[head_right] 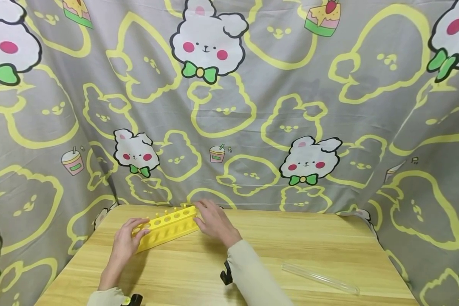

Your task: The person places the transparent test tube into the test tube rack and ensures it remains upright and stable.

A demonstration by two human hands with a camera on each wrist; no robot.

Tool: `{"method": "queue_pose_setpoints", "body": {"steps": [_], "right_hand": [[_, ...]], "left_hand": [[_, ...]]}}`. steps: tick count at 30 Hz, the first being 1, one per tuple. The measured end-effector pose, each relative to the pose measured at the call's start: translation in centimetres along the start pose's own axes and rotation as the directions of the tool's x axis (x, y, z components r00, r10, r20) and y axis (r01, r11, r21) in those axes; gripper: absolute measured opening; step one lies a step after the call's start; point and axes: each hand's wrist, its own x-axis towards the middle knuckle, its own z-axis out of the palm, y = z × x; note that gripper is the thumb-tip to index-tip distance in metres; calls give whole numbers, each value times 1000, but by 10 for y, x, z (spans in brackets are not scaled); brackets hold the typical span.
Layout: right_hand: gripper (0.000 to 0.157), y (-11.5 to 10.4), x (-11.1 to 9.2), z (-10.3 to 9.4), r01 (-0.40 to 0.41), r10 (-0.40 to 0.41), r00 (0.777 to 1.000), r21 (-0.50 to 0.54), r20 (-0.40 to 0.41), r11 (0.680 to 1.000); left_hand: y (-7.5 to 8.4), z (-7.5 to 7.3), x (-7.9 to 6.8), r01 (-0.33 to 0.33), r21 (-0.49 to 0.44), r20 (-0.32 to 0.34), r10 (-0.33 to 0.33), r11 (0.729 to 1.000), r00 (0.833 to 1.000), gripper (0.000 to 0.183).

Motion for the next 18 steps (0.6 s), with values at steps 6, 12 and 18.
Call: {"method": "queue_pose_setpoints", "body": {"steps": [6,12,18], "right_hand": [[47,-4,9,9,5,-4,1000,-22,24,1000],[44,-6,13,15,34,-33,999,-55,20,998],[40,-11,18,21,61,-59,997,-56,40,997]], "left_hand": [[1,-2,0,22,-4,12,-22,1000,1000,32],[2,-1,1,-1,0,1,1,1000,1000,31],[2,-1,0,0,-2,2,0,1000,1000,31]]}}
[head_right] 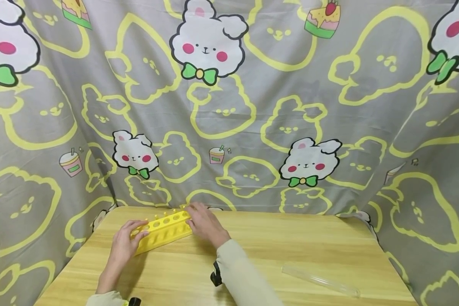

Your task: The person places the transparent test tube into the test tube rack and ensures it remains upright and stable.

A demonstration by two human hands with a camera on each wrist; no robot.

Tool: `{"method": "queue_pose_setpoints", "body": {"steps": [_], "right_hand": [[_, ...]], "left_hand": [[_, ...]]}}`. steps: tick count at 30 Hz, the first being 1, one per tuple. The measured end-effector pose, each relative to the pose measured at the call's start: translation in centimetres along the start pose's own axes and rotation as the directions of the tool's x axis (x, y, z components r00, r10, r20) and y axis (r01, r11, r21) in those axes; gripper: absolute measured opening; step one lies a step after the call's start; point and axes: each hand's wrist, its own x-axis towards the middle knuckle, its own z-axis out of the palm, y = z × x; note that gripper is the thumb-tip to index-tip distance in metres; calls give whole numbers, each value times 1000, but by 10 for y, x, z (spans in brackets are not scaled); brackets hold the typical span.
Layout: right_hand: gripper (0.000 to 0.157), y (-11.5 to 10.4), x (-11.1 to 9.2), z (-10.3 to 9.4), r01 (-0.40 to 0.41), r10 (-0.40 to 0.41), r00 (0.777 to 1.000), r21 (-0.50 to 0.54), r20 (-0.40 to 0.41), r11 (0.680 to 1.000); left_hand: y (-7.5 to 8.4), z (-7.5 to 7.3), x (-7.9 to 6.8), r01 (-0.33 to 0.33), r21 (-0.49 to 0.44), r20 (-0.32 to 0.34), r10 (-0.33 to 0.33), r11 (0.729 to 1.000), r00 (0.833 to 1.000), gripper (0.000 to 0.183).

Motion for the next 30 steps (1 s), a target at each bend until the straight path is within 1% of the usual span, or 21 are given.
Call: {"method": "queue_pose_setpoints", "body": {"steps": [5,10,17,30], "right_hand": [[36,-7,5,3,12,-12,1000,-6,17,1000],[35,-9,10,6,2,-2,999,2,36,1000],[37,-9,13,9,-1,1,1000,-16,22,1000],[36,-12,11,8,-22,22,1000,22,8,1000]], "left_hand": [[0,-1,-2,4,0,-9,-4,1000,1000,32],[-2,0,-2,19,1,11,-19,1000,1000,32],[-3,0,0,50,-1,39,-50,999,998,32],[-1,-1,0,46,1,40,-46,999,998,32]]}}
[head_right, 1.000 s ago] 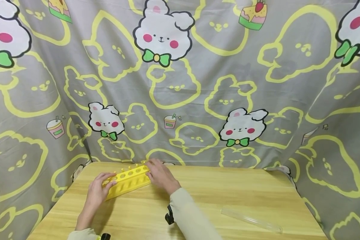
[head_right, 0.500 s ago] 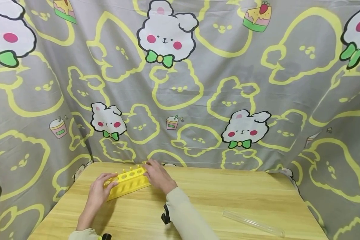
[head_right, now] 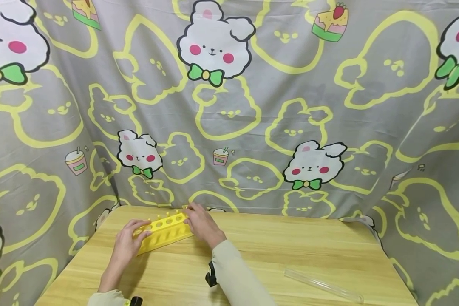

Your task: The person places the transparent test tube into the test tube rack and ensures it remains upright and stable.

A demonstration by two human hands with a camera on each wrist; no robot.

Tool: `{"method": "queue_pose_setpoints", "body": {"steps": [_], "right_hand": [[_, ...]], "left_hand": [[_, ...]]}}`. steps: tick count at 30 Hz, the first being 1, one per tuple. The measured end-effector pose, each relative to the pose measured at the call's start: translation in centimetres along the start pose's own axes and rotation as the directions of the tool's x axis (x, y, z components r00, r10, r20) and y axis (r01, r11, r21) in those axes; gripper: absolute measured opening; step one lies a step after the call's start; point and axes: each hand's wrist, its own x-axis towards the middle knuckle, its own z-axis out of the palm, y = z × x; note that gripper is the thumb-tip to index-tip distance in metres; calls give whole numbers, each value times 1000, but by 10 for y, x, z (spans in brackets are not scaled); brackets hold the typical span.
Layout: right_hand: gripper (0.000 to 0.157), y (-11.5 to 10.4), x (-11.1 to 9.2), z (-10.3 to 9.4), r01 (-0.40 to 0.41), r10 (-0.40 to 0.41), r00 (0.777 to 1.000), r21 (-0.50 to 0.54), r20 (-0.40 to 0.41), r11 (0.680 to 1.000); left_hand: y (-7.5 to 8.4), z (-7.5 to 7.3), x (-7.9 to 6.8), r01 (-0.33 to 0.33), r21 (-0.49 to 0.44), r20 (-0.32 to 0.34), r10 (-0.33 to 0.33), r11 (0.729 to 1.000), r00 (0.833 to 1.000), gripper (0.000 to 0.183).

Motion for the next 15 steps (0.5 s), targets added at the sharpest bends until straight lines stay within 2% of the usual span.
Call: {"method": "queue_pose_setpoints", "body": {"steps": [8,15], "right_hand": [[36,1,-2,0,0,0,1000,13,-12,1000],[34,4,-7,-1,37,-35,997,35,-66,999]], "left_hand": [[2,-1,-1,1,-16,-8,-1,1000,1000,32],[5,-1,-1,-11,-42,15,11,999,1000,33]]}}
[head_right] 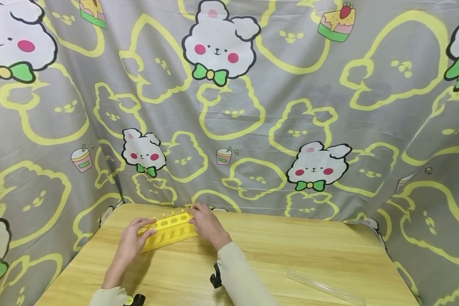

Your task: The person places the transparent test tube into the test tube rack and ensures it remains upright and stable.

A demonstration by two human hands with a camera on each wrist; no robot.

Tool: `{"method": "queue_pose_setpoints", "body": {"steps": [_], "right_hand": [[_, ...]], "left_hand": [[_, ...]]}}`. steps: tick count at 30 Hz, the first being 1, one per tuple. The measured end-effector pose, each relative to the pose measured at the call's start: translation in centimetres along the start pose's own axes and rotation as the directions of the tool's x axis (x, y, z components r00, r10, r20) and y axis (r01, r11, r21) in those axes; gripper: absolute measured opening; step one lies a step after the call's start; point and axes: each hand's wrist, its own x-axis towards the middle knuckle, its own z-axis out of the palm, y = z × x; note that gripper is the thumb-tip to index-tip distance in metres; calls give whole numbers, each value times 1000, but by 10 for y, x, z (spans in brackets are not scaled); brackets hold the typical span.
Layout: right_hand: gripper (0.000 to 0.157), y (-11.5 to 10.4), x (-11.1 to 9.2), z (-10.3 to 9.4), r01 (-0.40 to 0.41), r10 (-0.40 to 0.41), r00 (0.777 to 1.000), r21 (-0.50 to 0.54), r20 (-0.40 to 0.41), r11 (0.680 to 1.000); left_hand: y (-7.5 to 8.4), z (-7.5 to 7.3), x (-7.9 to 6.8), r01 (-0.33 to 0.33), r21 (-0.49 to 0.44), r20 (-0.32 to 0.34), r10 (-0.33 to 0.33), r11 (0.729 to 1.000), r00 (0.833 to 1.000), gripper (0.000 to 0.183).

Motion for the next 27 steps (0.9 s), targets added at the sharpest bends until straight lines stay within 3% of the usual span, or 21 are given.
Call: {"method": "queue_pose_setpoints", "body": {"steps": [7,27], "right_hand": [[36,2,-7,-4,-38,38,999,5,25,999],[32,5,-29,-16,-35,34,999,-10,-37,999]], "left_hand": [[5,2,-1,-4,-4,16,4,1000,1000,34],[17,10,-3,-90,-5,50,90,996,995,34]]}}
